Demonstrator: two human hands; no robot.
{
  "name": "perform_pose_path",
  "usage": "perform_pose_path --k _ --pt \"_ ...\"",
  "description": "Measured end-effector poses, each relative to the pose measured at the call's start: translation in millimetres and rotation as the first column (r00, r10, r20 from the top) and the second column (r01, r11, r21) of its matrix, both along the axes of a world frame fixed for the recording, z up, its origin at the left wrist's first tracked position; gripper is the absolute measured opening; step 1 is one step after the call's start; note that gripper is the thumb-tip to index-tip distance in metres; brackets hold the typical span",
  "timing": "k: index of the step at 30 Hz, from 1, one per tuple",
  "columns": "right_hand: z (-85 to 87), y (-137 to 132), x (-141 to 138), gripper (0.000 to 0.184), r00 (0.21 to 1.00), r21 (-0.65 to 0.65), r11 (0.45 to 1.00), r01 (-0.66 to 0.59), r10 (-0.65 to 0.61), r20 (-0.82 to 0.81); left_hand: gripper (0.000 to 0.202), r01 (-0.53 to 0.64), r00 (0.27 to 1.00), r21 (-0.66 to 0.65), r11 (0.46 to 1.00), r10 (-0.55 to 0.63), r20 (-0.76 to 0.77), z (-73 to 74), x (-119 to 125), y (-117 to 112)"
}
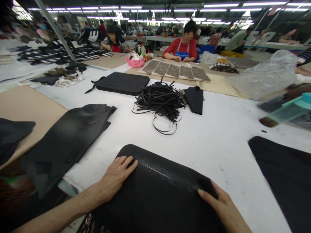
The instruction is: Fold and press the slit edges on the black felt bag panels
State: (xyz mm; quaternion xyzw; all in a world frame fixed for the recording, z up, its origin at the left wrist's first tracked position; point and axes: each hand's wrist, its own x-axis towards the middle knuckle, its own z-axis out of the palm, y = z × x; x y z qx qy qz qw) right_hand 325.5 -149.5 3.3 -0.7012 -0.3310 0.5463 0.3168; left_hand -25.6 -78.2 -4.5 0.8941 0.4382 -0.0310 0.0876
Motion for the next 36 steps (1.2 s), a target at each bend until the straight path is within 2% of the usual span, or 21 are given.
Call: perform_pose_path --k 3,5,7,8,10,12,13,14,15,16,19,20,21,22,24,27,31,33,36 --pt "7.4 1.0 0.1 0.043 0.993 0.063 0.997 -0.041 0.033 0.116 0.057 0.005 0.999 0.054 0.999 -0.002 -0.050 0.3 0.2 1.1" --pt "9.9 0.1 1.9 0.034 0.961 0.115 0.988 -0.104 0.070 0.266 0.062 0.006 0.998 0.109 0.994 0.002 -0.070 -2.4 -1.3 0.5" --pt "9.1 -1.9 5.8 0.026 0.852 0.122 0.974 -0.189 0.101 0.513 0.067 0.015 0.997 0.171 0.985 -0.002 -0.076 -8.1 -4.1 0.7" --pt "7.9 -3.4 8.2 0.024 0.745 0.098 0.968 -0.229 0.110 0.657 0.068 0.020 0.997 0.200 0.980 -0.006 -0.074 -11.5 -5.6 1.2" --pt "5.9 -7.7 13.1 0.028 0.439 -0.001 0.959 -0.282 0.130 0.889 0.067 0.033 0.997 0.241 0.970 -0.017 -0.069 -17.4 -8.5 2.5" --pt "6.3 -13.3 15.4 0.034 0.127 -0.079 0.970 -0.231 0.111 0.986 0.064 0.049 0.997 0.257 0.965 -0.033 -0.069 -21.0 -10.6 3.1" --pt "7.5 -16.2 15.0 0.035 0.029 -0.080 0.979 -0.189 0.087 0.996 0.064 0.054 0.997 0.259 0.964 -0.037 -0.073 -21.9 -11.2 3.1" --pt "8.9 -19.0 13.3 0.034 -0.013 -0.051 0.987 -0.150 0.049 0.999 0.064 0.058 0.996 0.258 0.964 -0.039 -0.081 -22.5 -11.6 2.9" --pt "10.2 -21.3 10.5 0.032 0.009 0.000 0.992 -0.124 0.001 1.000 0.065 0.060 0.995 0.255 0.965 -0.038 -0.091 -22.9 -11.7 2.7" --pt "10.9 -23.2 6.7 0.027 0.096 0.056 0.993 -0.105 -0.046 0.994 0.066 0.057 0.994 0.252 0.966 -0.032 -0.103 -23.3 -11.6 2.4" --pt "7.6 -24.0 -7.7 0.013 0.545 0.117 0.993 -0.036 -0.078 0.835 0.066 0.049 0.992 0.242 0.969 -0.018 -0.129 -24.0 -11.0 2.6" --pt "4.9 -22.6 -12.1 0.012 0.650 0.094 0.996 -0.007 -0.066 0.757 0.065 0.047 0.991 0.239 0.970 -0.016 -0.130 -23.9 -10.9 3.0" --pt "2.0 -20.6 -15.7 0.013 0.708 0.062 0.998 0.016 -0.056 0.704 0.065 0.043 0.992 0.234 0.971 -0.013 -0.128 -23.5 -11.1 3.5" --pt "-0.7 -18.1 -18.4 0.015 0.726 0.034 0.999 0.036 -0.050 0.686 0.065 0.038 0.992 0.228 0.973 -0.010 -0.124 -22.9 -11.4 4.1" --pt "-4.8 -13.0 -20.5 0.017 0.692 0.007 0.998 0.059 -0.046 0.720 0.066 0.019 0.995 0.212 0.977 0.003 -0.104 -21.8 -12.6 5.8" --pt "-6.8 -9.2 -17.5 0.017 0.642 -0.021 1.000 0.023 0.002 0.766 0.067 -0.016 0.998 0.178 0.984 0.026 -0.051 -23.2 -16.5 10.1" --pt "-10.5 -18.3 -7.0 0.017 0.579 -0.051 0.998 -0.039 0.064 0.813 0.058 -0.099 0.988 0.144 0.985 0.080 0.132 -28.5 -27.8 22.0" --pt "-15.5 -22.2 -0.5 0.020 0.512 -0.062 0.996 -0.064 0.086 0.855 0.048 -0.150 0.955 0.134 0.980 0.108 0.276 -27.7 -34.8 30.7" --pt "-18.9 -10.7 1.3 0.025 0.321 -0.037 0.993 -0.108 0.070 0.944 0.034 -0.223 0.880 0.123 0.967 0.146 0.452 -19.6 -39.7 43.4"
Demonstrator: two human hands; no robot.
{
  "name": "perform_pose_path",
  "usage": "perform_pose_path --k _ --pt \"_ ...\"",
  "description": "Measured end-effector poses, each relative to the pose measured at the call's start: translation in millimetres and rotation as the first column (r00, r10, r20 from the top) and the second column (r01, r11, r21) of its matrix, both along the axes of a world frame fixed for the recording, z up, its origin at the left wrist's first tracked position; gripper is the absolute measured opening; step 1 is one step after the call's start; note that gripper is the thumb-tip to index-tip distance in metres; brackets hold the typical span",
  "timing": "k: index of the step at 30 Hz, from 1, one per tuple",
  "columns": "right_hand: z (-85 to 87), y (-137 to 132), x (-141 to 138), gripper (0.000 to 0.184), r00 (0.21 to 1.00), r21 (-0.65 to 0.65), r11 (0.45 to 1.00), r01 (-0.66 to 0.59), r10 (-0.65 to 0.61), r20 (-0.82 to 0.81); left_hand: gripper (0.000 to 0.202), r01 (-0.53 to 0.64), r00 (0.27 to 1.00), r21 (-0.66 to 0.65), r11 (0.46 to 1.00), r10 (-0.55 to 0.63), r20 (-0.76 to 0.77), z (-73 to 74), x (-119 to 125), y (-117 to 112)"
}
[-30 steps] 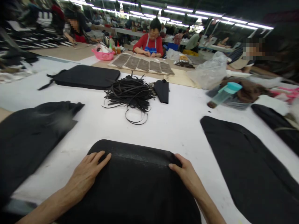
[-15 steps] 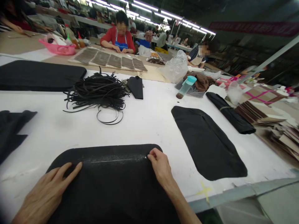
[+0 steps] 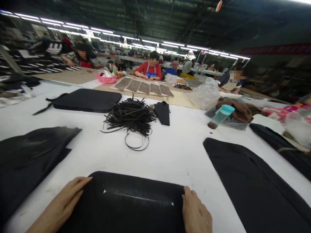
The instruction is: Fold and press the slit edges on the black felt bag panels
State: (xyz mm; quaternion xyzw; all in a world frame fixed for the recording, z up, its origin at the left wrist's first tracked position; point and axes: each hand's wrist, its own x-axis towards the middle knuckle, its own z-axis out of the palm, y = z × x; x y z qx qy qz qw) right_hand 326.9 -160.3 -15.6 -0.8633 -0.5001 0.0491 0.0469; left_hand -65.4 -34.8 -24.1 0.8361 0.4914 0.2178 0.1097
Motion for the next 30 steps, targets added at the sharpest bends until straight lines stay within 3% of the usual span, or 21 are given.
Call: perform_pose_path --k 3,7,9,11,15,18,20,24,27,30 --pt "10.2 36.9 -18.6 0.024 0.969 0.034 0.974 -0.225 0.220 0.111 0.024 0.005 0.998 0.068 0.998 -0.009 0.061 11.9 11.1 11.5" --pt "24.7 106.8 -56.7 0.021 0.831 0.097 0.835 -0.542 0.515 0.209 0.027 0.223 0.974 0.134 0.966 -0.225 0.001 27.8 53.1 37.6" --pt "21.8 139.0 -69.7 0.023 0.795 0.144 0.792 -0.593 0.547 0.262 0.029 0.312 0.950 0.097 0.945 -0.309 -0.045 33.8 81.3 57.9" --pt "13.3 164.1 -76.6 0.021 0.799 0.173 0.794 -0.582 0.519 0.305 0.029 0.360 0.932 0.028 0.933 -0.358 -0.062 36.4 110.7 79.8" --pt "-2.2 188.1 -78.6 0.013 0.802 0.174 0.800 -0.575 0.507 0.316 0.020 0.341 0.936 -0.096 0.935 -0.347 -0.054 29.4 162.5 112.8" --pt "-3.6 182.8 -74.3 0.013 0.775 0.152 0.774 -0.614 0.556 0.302 0.015 0.297 0.951 -0.160 0.941 -0.306 -0.038 24.2 181.2 121.8" --pt "0.1 168.8 -69.0 0.016 0.762 0.139 0.762 -0.632 0.578 0.293 0.019 0.270 0.961 -0.194 0.943 -0.275 -0.002 28.2 178.0 120.5" --pt "14.9 123.1 -55.1 0.021 0.785 0.085 0.787 -0.611 0.589 0.192 0.018 0.294 0.956 -0.244 0.924 -0.283 0.080 57.5 139.1 100.4" --pt "31.0 85.6 -48.3 0.022 0.837 0.058 0.838 -0.542 0.545 -0.047 0.025 0.314 0.949 -0.319 0.894 -0.283 0.140 82.9 99.9 69.9" --pt "48.6 53.9 -51.0 0.025 0.817 0.098 0.866 -0.490 0.496 -0.294 0.043 0.248 0.967 -0.440 0.863 -0.194 0.164 95.3 67.9 31.9"
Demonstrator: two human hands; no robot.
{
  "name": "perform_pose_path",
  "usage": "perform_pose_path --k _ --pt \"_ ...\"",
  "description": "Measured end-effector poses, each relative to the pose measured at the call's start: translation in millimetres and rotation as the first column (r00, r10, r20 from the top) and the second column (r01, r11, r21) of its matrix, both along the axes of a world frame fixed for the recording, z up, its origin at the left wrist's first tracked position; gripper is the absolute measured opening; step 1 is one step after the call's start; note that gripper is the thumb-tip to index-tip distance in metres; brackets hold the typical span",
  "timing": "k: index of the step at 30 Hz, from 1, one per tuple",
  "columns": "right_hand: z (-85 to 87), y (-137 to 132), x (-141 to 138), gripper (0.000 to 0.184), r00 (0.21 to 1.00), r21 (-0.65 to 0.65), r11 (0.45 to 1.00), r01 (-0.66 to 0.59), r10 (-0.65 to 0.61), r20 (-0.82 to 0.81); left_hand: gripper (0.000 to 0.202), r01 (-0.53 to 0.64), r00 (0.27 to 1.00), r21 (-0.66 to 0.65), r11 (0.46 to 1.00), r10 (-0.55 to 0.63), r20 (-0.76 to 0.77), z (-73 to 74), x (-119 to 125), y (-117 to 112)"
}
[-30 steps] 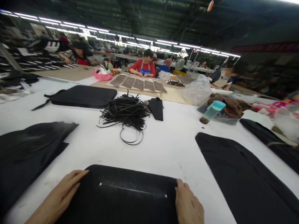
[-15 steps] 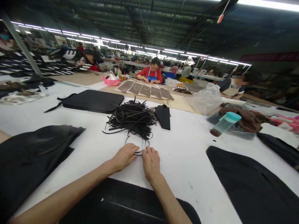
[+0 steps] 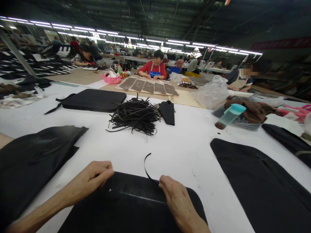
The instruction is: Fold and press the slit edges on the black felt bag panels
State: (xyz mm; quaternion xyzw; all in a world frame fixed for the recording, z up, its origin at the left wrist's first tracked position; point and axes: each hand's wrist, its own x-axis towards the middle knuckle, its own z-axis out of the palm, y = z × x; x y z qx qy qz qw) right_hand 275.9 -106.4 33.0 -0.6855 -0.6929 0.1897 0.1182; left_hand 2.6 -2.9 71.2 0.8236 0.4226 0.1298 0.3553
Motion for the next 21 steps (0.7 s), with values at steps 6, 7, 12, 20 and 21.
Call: perform_pose_path --k 6,7,12,20,21 --pt "22.4 -42.7 -34.2 0.024 0.975 -0.007 0.987 -0.163 0.160 -0.154 0.014 0.018 0.995 -0.002 1.000 -0.019 -0.099 -5.0 -23.2 -75.2" --pt "24.0 -48.2 -41.2 0.024 0.967 -0.002 0.978 -0.210 0.207 -0.150 0.033 0.055 0.996 0.000 0.999 -0.054 -0.070 -6.6 -22.4 -84.5" --pt "25.6 -70.0 -55.6 0.019 0.932 0.038 0.938 -0.344 0.347 -0.102 0.030 0.139 0.990 -0.241 0.960 -0.142 0.004 -15.8 -16.7 -104.0" --pt "-0.1 -90.4 -19.2 0.021 0.969 -0.102 0.993 -0.053 0.027 -0.245 0.025 -0.088 0.996 -0.412 0.907 0.070 -0.058 -27.1 -26.8 -92.7" --pt "-4.3 -92.7 -14.7 0.022 0.968 -0.107 0.994 0.000 -0.027 -0.249 0.025 -0.109 0.994 -0.417 0.902 0.092 -0.060 -28.1 -27.1 -91.2"
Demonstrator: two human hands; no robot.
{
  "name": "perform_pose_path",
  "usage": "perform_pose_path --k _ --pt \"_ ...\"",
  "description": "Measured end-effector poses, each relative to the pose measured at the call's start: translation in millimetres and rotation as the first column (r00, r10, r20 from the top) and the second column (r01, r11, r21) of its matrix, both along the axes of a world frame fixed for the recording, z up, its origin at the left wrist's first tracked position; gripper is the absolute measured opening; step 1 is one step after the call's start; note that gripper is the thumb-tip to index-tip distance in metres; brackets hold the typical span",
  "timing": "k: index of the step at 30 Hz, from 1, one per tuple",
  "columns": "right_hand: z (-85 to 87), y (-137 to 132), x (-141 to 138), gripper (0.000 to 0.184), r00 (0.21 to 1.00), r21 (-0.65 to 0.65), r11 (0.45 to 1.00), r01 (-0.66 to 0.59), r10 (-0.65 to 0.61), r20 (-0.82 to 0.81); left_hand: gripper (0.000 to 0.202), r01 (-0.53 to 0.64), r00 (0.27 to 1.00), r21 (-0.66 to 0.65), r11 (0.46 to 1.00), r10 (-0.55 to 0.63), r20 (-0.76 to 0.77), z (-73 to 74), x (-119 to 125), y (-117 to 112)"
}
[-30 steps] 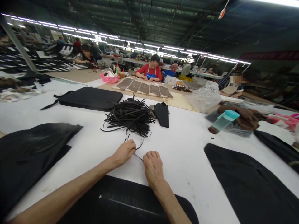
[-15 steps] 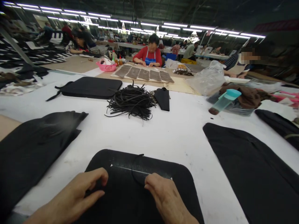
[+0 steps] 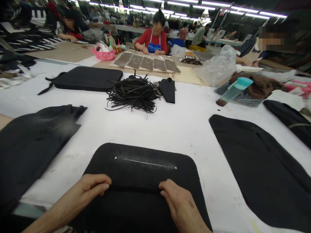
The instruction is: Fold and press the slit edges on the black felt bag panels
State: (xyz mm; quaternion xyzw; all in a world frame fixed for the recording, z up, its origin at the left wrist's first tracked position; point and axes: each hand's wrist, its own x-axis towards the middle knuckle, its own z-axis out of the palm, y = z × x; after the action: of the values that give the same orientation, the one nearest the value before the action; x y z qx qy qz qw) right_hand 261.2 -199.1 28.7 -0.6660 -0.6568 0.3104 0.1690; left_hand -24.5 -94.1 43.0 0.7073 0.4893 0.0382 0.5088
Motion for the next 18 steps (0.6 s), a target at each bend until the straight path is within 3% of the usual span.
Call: perform_pose_path --k 6,10,18 --pt "-16.7 -3.3 29.2 0.032 0.966 -0.223 0.941 0.256 -0.260 0.013 0.020 -0.162 0.987 0.003 0.987 0.162 -0.023 -7.8 3.5 12.5" --pt "-21.4 1.4 38.9 0.040 0.914 -0.263 0.878 0.401 -0.401 0.055 0.019 -0.237 0.970 0.046 0.970 0.239 -0.042 -14.4 5.5 20.9" --pt "-41.1 4.9 54.8 0.035 0.880 -0.302 0.853 0.426 -0.469 -0.081 0.020 -0.219 0.975 0.153 0.964 0.224 -0.015 -20.5 6.6 33.2"
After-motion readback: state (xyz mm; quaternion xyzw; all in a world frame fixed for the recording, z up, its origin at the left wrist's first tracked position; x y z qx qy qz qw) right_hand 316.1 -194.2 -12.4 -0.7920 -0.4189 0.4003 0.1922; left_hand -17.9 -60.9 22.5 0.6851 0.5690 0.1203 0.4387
